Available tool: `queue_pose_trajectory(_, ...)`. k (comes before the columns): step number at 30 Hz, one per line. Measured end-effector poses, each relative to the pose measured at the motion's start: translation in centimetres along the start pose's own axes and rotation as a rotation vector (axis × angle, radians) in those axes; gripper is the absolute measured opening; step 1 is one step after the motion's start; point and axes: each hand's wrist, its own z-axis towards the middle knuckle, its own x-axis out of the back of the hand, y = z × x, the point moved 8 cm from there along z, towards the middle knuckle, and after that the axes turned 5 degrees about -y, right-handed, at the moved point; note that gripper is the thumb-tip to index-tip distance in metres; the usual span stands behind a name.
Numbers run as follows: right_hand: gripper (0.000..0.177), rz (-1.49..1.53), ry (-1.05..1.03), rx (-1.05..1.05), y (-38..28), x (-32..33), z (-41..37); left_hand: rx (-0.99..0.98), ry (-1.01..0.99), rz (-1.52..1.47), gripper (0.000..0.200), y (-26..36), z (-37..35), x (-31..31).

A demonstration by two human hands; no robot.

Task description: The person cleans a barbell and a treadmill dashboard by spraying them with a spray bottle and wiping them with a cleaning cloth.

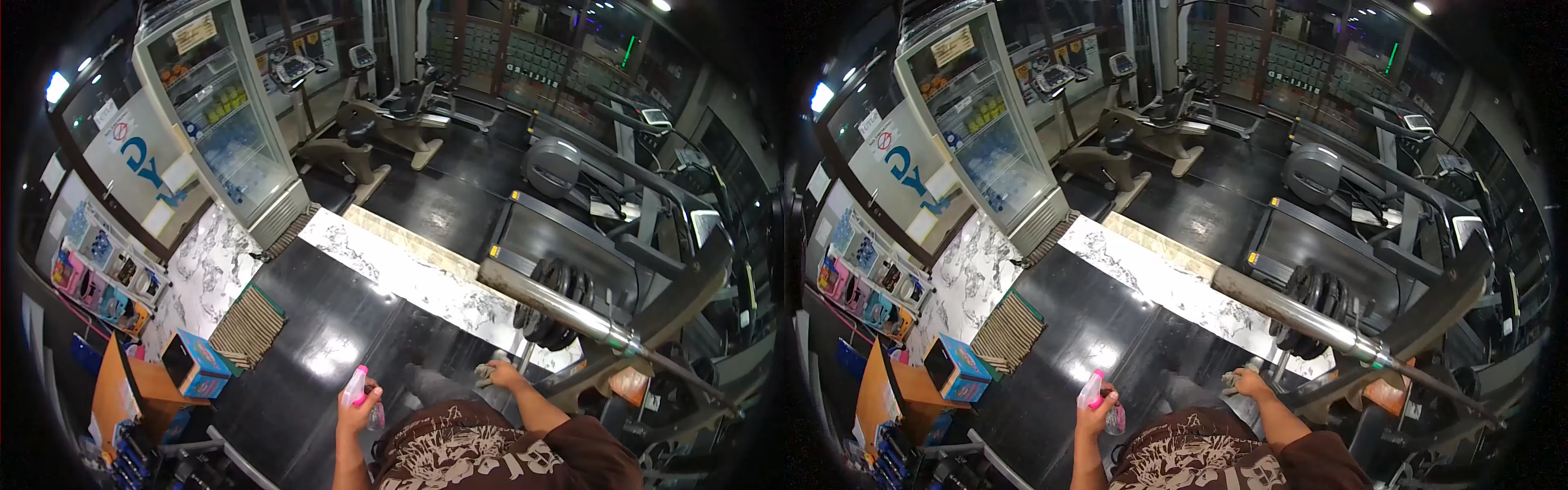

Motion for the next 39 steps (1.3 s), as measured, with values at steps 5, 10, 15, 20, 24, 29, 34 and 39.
queue_pose_trajectory(5, 0.038, -0.043, 0.003, 0.131, -8.3, -0.7, 7.9, -0.018, 0.085, -0.047, 0.019, 1.0, 4.6, 2.6)
queue_pose_trajectory(10, 0.038, 0.14, -0.03, 0.335, -16.8, -1.1, 18.7, 0.03, 0.13, -0.049, 0.019, 3.5, 10.8, 7.0)
queue_pose_trajectory(15, 0.051, 0.253, -0.047, 0.299, -28.7, 3.4, 19.9, 0.005, 0.107, -0.001, 0.02, 6.6, 19.7, 11.1)
queue_pose_trajectory(20, 0.054, 0.298, -0.039, 0.325, -33.5, 5.9, 22.4, -0.049, 0.128, -0.055, 0.02, 8.9, 27.5, 13.3)
queue_pose_trajectory(24, 0.052, 0.302, 0.016, 0.275, -36.8, 8.9, 21.2, -0.035, 0.014, -0.155, 0.022, 9.3, 33.1, 13.0)
queue_pose_trajectory(29, 0.045, 0.509, 0.086, 0.198, -36.3, 10.5, 23.4, 0.019, -0.155, -0.118, 0.023, 7.5, 40.8, 13.0)
queue_pose_trajectory(34, 0.039, 0.699, 0.189, 0.082, -36.5, 11.8, 26.1, 0.016, -0.309, -0.054, 0.02, 9.9, 49.5, 12.7)
queue_pose_trajectory(39, 0.048, 0.591, 0.299, 0.111, -43.0, 15.6, 27.1, -0.025, -0.446, 0.008, 0.018, 13.1, 58.2, 12.9)
